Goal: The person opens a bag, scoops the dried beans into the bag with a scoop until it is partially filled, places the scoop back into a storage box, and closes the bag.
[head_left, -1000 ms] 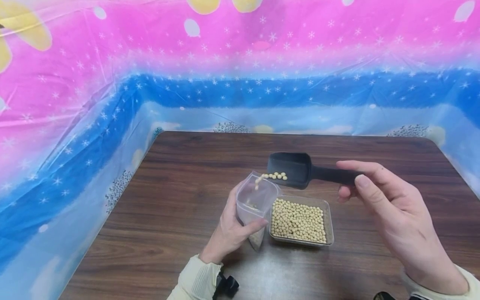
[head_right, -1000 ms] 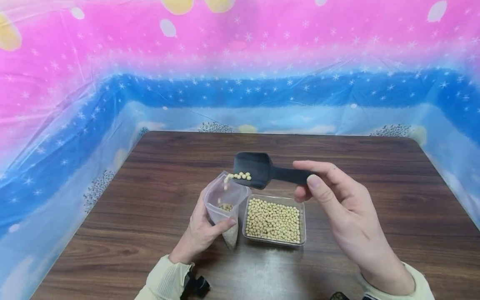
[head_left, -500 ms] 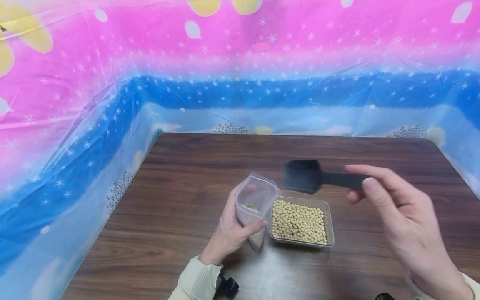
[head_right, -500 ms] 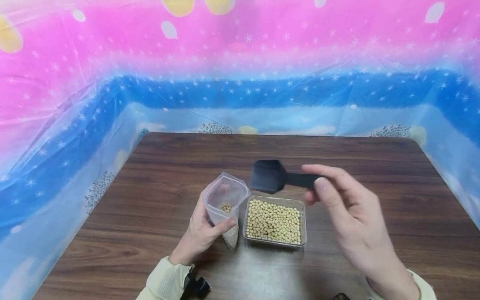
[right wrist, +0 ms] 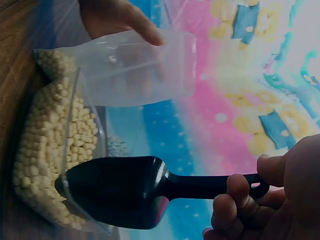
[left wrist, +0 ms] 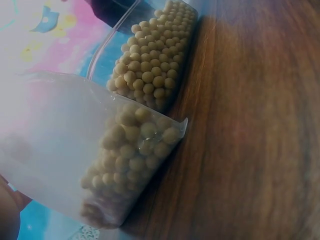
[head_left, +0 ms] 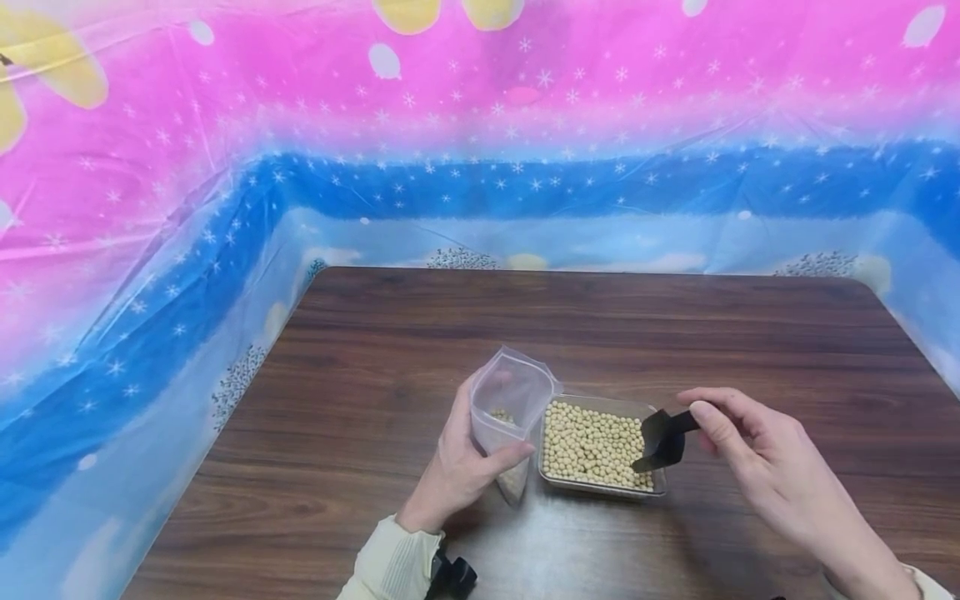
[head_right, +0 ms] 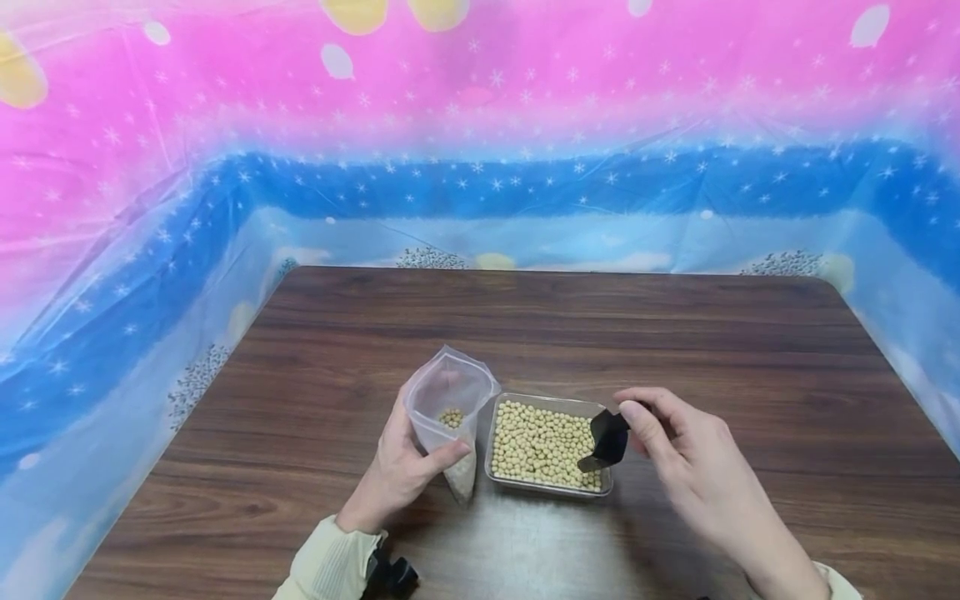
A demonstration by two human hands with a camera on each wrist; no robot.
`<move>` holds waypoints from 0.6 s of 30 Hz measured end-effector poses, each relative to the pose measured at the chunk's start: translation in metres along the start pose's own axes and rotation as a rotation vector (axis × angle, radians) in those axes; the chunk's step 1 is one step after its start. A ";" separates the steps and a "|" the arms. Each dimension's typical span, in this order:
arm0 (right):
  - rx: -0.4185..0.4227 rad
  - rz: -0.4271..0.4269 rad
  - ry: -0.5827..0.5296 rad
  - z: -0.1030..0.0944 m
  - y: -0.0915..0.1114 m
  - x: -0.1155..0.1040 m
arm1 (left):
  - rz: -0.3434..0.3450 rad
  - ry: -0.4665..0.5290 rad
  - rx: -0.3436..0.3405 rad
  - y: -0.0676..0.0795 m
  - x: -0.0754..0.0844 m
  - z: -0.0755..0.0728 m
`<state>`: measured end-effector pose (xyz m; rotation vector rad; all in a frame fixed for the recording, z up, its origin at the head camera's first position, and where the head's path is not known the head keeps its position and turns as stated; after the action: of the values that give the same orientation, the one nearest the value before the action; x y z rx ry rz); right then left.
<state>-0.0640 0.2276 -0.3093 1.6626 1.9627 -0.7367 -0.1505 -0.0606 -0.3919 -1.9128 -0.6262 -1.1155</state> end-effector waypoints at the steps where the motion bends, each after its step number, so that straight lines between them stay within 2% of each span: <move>1: -0.008 -0.001 0.000 0.002 0.000 0.001 | -0.005 -0.002 0.001 0.000 0.000 0.000; 6: -0.039 0.038 -0.023 0.011 -0.001 0.009 | -0.021 0.003 0.004 -0.001 0.008 0.000; 11: -0.054 0.059 -0.138 0.020 0.001 0.021 | -0.012 0.022 0.000 -0.003 0.026 -0.001; 14: -0.079 0.064 -0.259 0.025 0.002 0.028 | -0.014 0.014 0.000 -0.002 0.018 -0.001; 18: -0.113 0.122 -0.467 0.031 0.004 0.044 | -0.020 -0.003 -0.001 0.000 0.002 -0.001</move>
<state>-0.0674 0.2401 -0.3616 1.3773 1.5330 -0.8587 -0.1498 -0.0616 -0.3900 -1.9131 -0.6482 -1.1261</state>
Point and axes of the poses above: each hand's wrist, its own y-axis away from the middle knuckle, its own z-axis out of the palm, x = y × z, the point moved 4 cm from there along -y, towards the middle knuckle, and after that the axes turned 10 degrees about -x, right-handed, at the moved point
